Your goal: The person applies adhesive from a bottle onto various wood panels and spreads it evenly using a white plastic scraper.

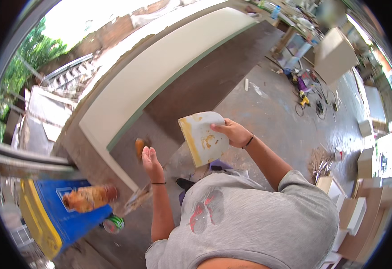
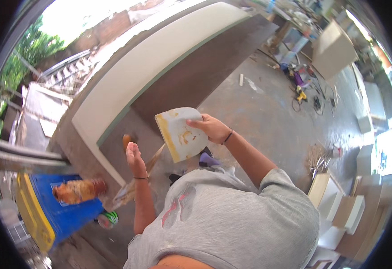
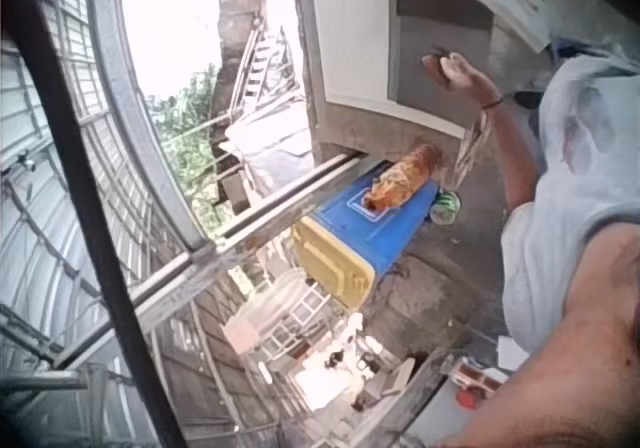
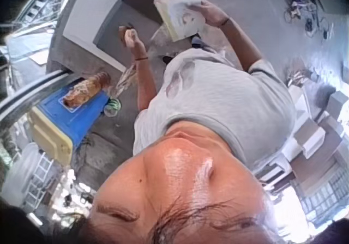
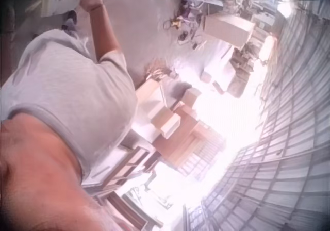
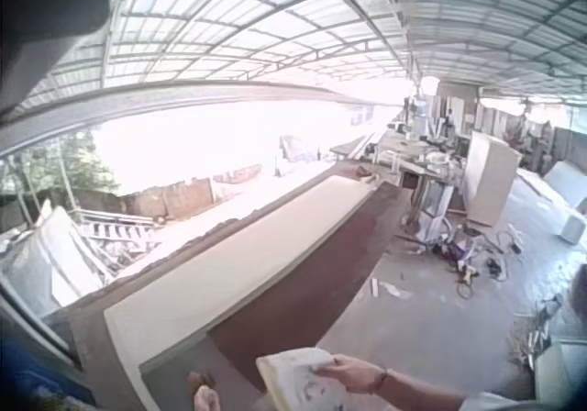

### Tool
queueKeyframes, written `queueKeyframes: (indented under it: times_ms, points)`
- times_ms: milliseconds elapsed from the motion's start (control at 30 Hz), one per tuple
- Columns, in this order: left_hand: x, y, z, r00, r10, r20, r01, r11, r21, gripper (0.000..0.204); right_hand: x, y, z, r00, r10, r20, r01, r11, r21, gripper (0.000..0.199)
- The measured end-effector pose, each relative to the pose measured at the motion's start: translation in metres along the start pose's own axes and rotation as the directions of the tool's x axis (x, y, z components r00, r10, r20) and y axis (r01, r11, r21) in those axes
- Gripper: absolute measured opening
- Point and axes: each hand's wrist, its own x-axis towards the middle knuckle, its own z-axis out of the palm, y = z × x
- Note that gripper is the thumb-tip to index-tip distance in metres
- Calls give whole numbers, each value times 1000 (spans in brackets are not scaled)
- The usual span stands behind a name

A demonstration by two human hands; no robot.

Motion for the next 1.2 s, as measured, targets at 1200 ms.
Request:
queueKeyframes:
  times_ms: [1200]
  points:
    - [33, 63, 103, 918, 14, 396, 221, 813, -539, 58, 55, 40, -315, 940, -210, -268, 338, 667, 663, 47]
